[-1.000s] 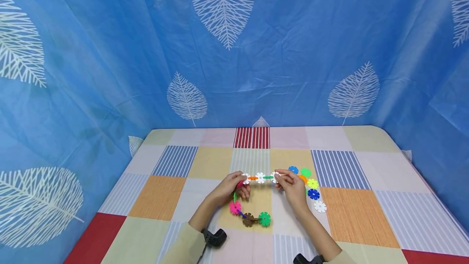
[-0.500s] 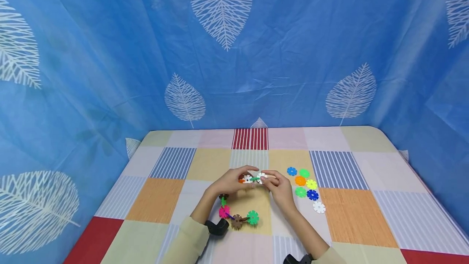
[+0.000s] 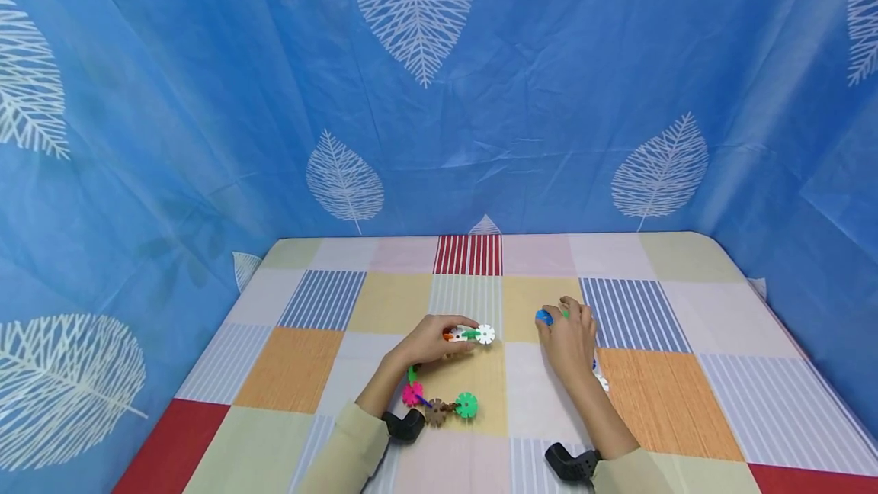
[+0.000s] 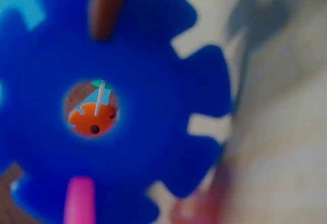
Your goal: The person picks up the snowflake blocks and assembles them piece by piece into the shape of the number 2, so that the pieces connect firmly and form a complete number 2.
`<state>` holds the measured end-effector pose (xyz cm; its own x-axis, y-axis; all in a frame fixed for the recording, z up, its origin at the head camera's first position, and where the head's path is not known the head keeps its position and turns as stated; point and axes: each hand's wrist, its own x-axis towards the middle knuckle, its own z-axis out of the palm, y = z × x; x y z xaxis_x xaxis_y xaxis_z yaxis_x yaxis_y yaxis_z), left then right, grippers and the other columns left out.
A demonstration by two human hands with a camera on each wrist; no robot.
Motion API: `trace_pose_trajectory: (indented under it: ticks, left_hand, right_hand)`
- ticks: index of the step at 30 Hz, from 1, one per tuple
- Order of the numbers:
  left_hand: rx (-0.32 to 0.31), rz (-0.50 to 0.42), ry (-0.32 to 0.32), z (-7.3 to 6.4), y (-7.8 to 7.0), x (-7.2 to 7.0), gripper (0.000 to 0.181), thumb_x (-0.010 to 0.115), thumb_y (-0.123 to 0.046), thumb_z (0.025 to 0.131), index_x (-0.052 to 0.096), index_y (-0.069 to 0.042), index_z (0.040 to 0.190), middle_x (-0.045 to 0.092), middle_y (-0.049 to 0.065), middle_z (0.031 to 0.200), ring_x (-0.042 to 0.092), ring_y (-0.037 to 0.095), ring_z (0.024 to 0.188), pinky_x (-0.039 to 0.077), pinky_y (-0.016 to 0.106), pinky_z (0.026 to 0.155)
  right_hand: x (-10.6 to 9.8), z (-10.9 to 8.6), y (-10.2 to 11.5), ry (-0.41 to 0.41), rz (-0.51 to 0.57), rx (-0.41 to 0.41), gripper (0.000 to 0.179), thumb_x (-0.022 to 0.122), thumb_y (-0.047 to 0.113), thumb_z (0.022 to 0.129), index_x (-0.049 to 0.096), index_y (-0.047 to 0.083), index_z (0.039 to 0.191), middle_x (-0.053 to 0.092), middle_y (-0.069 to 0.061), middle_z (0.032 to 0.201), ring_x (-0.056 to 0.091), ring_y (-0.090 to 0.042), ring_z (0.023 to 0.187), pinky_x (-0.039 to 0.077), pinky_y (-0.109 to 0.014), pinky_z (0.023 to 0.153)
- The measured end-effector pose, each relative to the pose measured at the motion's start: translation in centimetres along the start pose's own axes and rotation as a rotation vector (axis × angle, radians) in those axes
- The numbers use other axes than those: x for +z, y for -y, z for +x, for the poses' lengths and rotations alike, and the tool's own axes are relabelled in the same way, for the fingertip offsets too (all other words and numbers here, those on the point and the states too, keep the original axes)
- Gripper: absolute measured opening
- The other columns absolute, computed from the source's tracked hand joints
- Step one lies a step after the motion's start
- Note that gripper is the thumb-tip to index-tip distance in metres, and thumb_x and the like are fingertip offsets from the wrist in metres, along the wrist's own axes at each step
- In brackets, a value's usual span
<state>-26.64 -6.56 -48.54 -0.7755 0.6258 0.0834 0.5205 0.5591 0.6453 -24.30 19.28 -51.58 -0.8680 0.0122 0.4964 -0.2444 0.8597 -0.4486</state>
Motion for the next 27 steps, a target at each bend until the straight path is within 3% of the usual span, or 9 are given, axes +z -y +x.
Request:
trace_pose_trajectory:
  ticks: [3, 7, 10, 12, 16, 20, 27]
  left_hand:
    - [-0.028, 0.014, -0.004, 0.0, -0.1, 0.0, 0.035, 0.064, -0.034, 0.086, 0.064, -0.018, 0.118, 0.066, 0.002, 0.097, 0.051, 0.005, 0.075, 0.042, 0.019, 0.064]
    - [-0.070, 0.038, -0.027, 0.1, -0.1, 0.2, 0.033, 0.062, -0.037, 0.087, 0.068, -0.018, 0.113, 0.068, 0.000, 0.093, 0.051, 0.002, 0.071, 0.042, 0.018, 0.061]
    - [-0.087, 0.052, -0.053, 0.2, -0.2, 0.3, 0.030, 0.060, -0.039, 0.088, 0.070, -0.018, 0.107, 0.068, -0.004, 0.100, 0.058, 0.003, 0.081, 0.046, 0.018, 0.066]
    - [-0.090, 0.054, -0.060, 0.2, -0.2, 0.3, 0.030, 0.059, -0.040, 0.089, 0.071, -0.018, 0.105, 0.068, -0.004, 0.098, 0.059, 0.004, 0.082, 0.047, 0.019, 0.068]
    - [-0.098, 0.054, -0.059, 0.2, -0.2, 0.3, 0.029, 0.059, -0.040, 0.089, 0.072, -0.018, 0.104, 0.068, -0.005, 0.096, 0.059, 0.003, 0.078, 0.047, 0.019, 0.066]
    - [-0.096, 0.056, -0.053, 0.1, -0.3, 0.5, 0.028, 0.059, -0.039, 0.089, 0.073, -0.019, 0.102, 0.068, -0.005, 0.097, 0.061, 0.005, 0.083, 0.048, 0.020, 0.069]
    - [-0.059, 0.004, -0.054, 0.0, -0.1, 0.5, 0.027, 0.058, -0.037, 0.090, 0.073, -0.018, 0.101, 0.069, -0.005, 0.096, 0.061, 0.004, 0.083, 0.047, 0.020, 0.069]
  right_hand:
    - [0.2, 0.1, 0.3, -0.040, 0.087, -0.003, 0.027, 0.076, 0.010, 0.073, 0.065, -0.002, 0.094, 0.058, -0.023, 0.101, 0.046, -0.035, 0.085, 0.039, -0.043, 0.073]
    - [0.7, 0.1, 1.6, 0.018, 0.412, -0.001, 0.019, 0.077, 0.005, 0.072, 0.062, 0.006, 0.084, 0.062, -0.007, 0.074, 0.052, -0.017, 0.059, 0.044, -0.024, 0.052]
    - [1.2, -0.1, 2.4, 0.115, 0.674, 0.033, 0.015, 0.073, 0.004, 0.077, 0.061, 0.005, 0.085, 0.062, -0.006, 0.072, 0.057, -0.015, 0.055, 0.048, -0.022, 0.047]
    - [1.4, -0.3, 2.7, 0.137, 0.754, 0.044, 0.014, 0.072, 0.004, 0.078, 0.063, 0.004, 0.088, 0.064, -0.008, 0.076, 0.061, -0.018, 0.059, 0.051, -0.024, 0.052]
    - [1.3, -0.5, 2.9, 0.143, 0.715, -0.014, 0.015, 0.070, 0.004, 0.079, 0.068, 0.005, 0.095, 0.067, -0.007, 0.081, 0.063, -0.018, 0.064, 0.052, -0.022, 0.058]
    - [0.6, -0.6, 3.6, 0.153, 0.656, -0.072, 0.013, 0.070, 0.002, 0.079, 0.070, 0.006, 0.091, 0.069, -0.006, 0.082, 0.064, -0.017, 0.068, 0.052, -0.020, 0.062]
    - [-1.1, -0.6, 5.6, 0.163, 0.681, -0.072, 0.010, 0.071, -0.007, 0.075, 0.068, -0.001, 0.083, 0.069, -0.011, 0.082, 0.066, -0.018, 0.074, 0.053, -0.022, 0.069]
